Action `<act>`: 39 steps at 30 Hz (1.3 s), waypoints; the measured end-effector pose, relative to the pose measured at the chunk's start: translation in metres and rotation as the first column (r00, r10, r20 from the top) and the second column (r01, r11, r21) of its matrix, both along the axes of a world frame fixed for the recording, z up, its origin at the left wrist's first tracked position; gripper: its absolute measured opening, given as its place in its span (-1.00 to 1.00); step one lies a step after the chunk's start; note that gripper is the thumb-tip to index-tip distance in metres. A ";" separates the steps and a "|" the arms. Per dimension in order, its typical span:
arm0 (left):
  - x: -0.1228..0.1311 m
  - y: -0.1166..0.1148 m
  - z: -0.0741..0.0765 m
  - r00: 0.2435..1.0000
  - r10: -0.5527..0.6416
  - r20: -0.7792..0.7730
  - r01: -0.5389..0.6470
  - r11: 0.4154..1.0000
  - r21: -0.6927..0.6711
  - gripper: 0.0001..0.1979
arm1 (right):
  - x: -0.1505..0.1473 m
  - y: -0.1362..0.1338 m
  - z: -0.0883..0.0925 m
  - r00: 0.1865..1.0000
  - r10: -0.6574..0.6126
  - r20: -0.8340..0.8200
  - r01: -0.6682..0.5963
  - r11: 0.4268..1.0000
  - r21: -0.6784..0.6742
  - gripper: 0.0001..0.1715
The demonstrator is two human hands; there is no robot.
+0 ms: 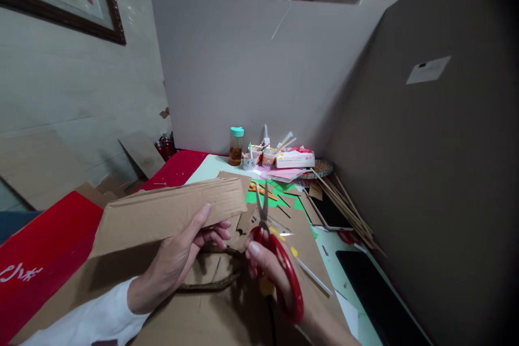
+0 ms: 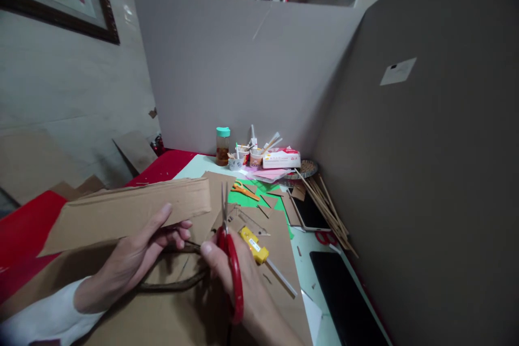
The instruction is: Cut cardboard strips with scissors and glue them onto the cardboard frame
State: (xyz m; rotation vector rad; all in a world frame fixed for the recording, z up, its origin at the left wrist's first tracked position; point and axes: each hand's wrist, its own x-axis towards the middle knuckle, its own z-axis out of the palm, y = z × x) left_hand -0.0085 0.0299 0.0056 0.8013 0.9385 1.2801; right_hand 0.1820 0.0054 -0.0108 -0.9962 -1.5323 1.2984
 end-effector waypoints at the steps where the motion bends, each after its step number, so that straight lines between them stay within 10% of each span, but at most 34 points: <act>1: 0.000 0.000 0.002 1.000 0.015 0.006 -0.015 1.000 0.007 -0.53 | -0.001 -0.003 0.003 0.999 0.030 0.035 -0.029 1.000 -0.006 -0.46; 39: 0.038 0.000 0.004 0.936 -0.338 -0.097 0.346 0.935 0.074 -0.42 | 0.007 -0.001 0.020 0.981 0.042 0.191 -0.045 0.999 0.008 -0.40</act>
